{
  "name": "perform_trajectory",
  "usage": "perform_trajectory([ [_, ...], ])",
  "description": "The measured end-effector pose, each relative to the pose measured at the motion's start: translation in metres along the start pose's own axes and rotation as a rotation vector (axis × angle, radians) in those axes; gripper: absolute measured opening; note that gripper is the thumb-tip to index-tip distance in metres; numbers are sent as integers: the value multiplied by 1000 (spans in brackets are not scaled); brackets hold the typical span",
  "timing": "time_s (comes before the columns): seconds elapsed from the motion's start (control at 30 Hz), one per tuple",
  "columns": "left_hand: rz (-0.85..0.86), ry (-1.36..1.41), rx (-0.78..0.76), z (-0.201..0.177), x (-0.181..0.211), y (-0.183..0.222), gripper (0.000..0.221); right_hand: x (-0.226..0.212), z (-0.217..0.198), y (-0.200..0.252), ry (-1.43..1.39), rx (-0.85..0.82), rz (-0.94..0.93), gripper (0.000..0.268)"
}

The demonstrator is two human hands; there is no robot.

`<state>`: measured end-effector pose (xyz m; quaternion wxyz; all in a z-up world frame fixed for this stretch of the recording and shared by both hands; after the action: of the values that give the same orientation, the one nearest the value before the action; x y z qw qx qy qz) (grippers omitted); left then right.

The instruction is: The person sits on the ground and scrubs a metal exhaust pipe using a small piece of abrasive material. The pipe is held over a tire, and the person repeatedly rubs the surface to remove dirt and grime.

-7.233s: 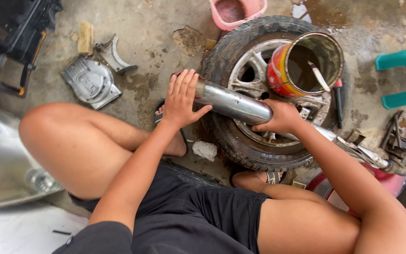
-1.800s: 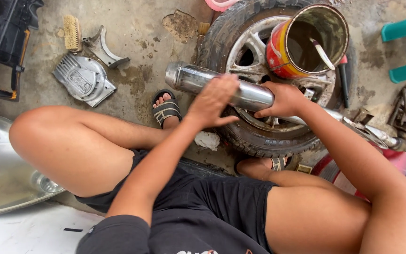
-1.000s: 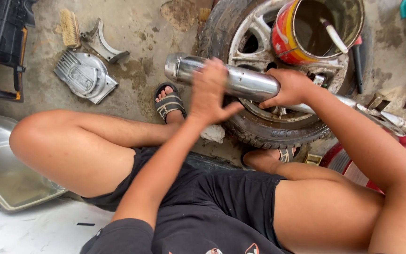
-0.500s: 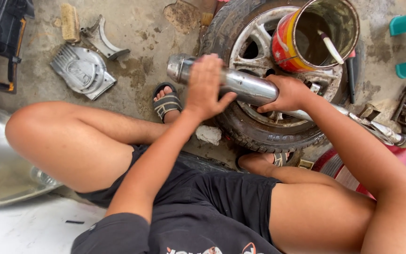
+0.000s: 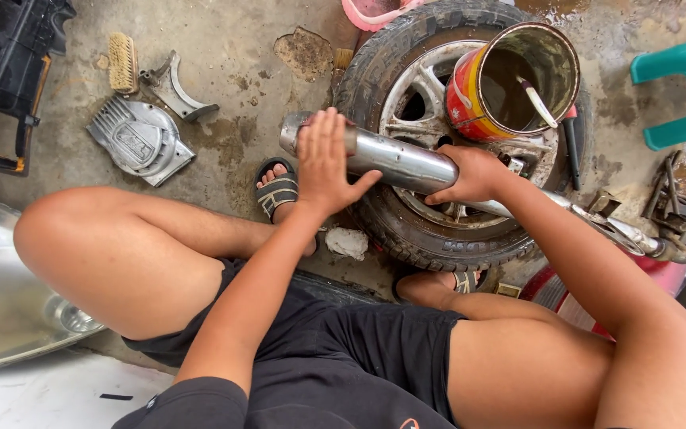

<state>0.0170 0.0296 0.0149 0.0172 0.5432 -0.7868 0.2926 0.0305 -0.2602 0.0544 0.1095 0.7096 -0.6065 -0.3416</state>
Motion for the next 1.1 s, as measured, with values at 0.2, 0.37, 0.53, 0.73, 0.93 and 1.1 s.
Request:
perform_trajectory([
  [0.2,285,119,-173,19,65,2,116,7,2,-1,13,20,-18,98],
  [0.37,346,210,-47,-6,-33,-11,96,-3,-6,6,-29,14,-23,96],
  [0.53,140,104,-43,9,-19,2,98,0,0,0,-19,-6,-18,99],
  [0.73,338,185,-285,30,80,4,106,9,5,-1,15,26,-38,100],
  [0.93,253,175,-63,1,-19,-12,94,-5,-7,6,-47,-20,1,96],
  [1.1,34,46,-20,-9,-7,-12,107,-3,-4,1,-38,-47,-6,97],
])
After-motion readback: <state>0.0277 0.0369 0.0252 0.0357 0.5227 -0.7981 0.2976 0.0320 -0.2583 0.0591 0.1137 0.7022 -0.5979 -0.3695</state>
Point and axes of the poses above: each hand's wrist, its own y-axis away from the middle knuckle, its own z-axis out of the palm, x = y × z, the point moved 2 cm from there along -y, towards the middle knuckle, and after that the axes turned 5 degrees about x, right-handed, at the moved point
